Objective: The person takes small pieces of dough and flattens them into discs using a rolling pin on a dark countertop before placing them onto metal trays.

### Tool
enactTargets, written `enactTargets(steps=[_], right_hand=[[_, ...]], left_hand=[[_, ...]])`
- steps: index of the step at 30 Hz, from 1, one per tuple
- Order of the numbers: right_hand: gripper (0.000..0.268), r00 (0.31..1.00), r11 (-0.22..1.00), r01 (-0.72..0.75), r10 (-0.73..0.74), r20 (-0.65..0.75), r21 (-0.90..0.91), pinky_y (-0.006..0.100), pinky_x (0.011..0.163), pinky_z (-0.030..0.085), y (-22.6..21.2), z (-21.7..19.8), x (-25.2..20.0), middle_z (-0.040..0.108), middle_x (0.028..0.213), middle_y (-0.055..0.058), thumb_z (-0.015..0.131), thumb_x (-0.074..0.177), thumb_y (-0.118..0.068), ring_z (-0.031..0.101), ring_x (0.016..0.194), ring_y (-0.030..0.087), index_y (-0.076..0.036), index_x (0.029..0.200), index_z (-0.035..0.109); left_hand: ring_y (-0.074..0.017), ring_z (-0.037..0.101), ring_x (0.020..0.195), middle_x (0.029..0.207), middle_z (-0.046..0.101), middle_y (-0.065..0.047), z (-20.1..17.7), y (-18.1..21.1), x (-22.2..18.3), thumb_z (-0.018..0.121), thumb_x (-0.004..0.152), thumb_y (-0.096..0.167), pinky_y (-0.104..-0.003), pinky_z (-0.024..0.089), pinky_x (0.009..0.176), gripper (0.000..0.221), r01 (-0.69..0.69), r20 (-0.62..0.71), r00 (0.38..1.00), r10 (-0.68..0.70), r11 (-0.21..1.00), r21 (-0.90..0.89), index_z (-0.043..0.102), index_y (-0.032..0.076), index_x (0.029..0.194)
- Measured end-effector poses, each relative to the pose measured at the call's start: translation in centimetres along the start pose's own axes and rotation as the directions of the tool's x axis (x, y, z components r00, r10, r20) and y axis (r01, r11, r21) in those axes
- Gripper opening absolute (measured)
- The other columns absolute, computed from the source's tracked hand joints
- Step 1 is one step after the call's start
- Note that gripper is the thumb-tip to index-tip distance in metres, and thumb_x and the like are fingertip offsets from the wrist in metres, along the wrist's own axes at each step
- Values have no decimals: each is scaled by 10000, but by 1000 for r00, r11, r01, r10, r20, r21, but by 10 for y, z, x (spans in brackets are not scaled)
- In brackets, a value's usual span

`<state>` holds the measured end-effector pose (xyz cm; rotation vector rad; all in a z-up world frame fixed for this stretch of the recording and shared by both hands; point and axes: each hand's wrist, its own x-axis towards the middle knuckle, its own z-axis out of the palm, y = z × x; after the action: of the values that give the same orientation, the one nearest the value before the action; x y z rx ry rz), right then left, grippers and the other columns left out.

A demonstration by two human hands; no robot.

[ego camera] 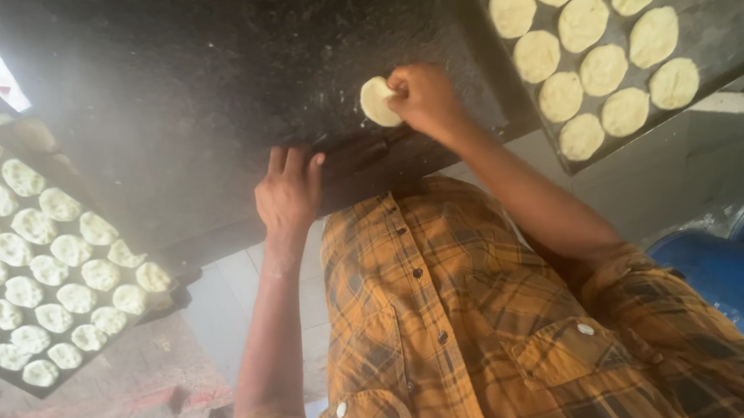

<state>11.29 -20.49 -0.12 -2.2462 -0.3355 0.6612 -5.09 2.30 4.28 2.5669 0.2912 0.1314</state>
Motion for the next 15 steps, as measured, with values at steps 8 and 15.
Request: enactTargets(steps=[8, 15], right_hand=[[259, 971, 862, 189, -93, -220, 471, 336, 899, 644, -4, 36, -18, 763, 1080, 101, 771, 938, -14, 751, 1001, 185, 12, 1170, 659], [282, 925, 806, 168, 69, -373, 568, 250, 886, 597, 12, -73, -29, 746, 1101, 61, 729, 974, 37, 705, 978, 100, -19, 1245, 674]], left_hand=[[-339, 690, 698, 991, 678, -114, -23, -53, -23, 702, 1008, 277, -429, 532, 576, 188, 91, 16, 996, -89, 992, -87, 707, 90, 1024], [-401, 677, 774, 986, 678, -152, -19, -47, -14, 645, 1046, 279, -487, 523, 631, 215, 83, 5, 997, -83, 996, -33, 706, 74, 1024]])
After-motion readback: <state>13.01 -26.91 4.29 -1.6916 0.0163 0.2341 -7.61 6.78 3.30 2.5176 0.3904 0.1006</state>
